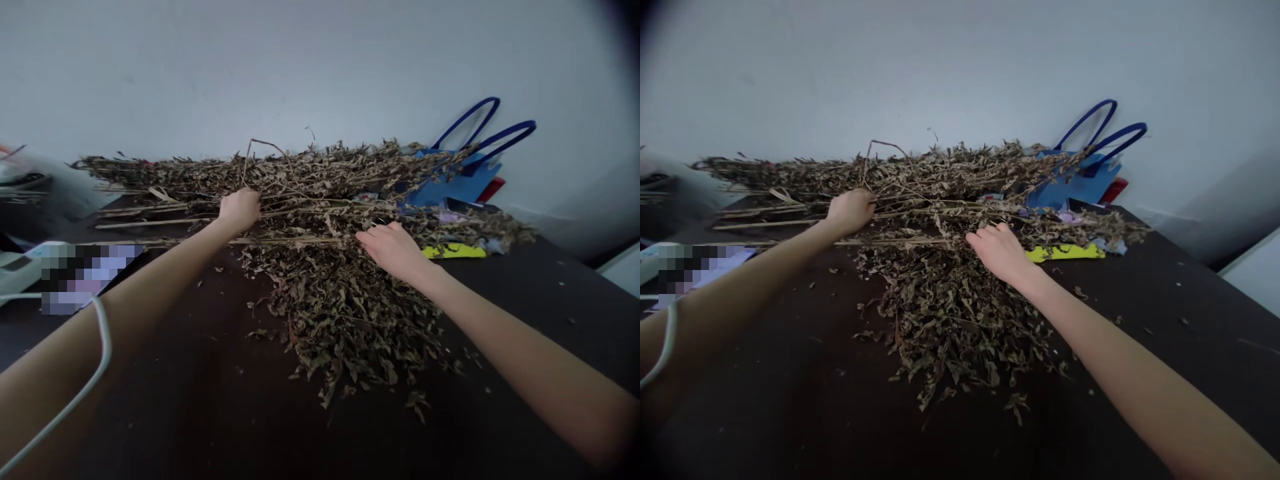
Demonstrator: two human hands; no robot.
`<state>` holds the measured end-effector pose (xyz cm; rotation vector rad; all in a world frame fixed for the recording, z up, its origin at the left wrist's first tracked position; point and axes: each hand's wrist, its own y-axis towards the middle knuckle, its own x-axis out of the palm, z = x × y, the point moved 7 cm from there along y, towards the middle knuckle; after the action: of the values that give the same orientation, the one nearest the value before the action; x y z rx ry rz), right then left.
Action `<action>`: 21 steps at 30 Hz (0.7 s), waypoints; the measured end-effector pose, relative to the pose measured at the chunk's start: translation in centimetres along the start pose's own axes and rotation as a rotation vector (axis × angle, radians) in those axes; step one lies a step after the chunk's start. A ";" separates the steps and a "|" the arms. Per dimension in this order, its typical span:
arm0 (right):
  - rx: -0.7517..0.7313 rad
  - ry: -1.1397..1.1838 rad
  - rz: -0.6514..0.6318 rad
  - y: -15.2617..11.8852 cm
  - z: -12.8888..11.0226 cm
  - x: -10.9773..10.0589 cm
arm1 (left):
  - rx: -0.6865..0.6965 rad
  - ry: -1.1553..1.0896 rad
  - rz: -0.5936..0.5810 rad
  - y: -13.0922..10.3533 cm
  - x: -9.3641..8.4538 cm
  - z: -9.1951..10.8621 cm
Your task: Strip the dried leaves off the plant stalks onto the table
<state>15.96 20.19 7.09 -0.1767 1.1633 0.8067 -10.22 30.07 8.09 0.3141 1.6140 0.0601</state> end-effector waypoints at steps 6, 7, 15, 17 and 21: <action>0.031 0.009 0.014 1.0 0.0 -0.2 | 0.575 -0.214 0.283 -5.4 -3.8 11.1; 0.031 0.009 0.015 1.0 0.0 -0.3 | 0.647 -0.199 0.249 -5.9 -3.3 12.6; -0.093 0.264 0.111 0.2 3.5 -1.5 | 0.681 -0.069 0.210 -5.3 -0.2 14.5; 0.043 0.382 0.075 0.0 6.8 -0.5 | 0.694 -0.068 0.210 -5.4 -0.3 14.4; 0.389 0.415 0.057 -1.4 13.7 2.2 | 0.717 -0.079 0.208 -5.7 -0.7 14.1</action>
<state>27.42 27.31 10.51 0.0149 1.7008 0.5920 2.74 22.28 6.46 1.0220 1.4732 -0.3774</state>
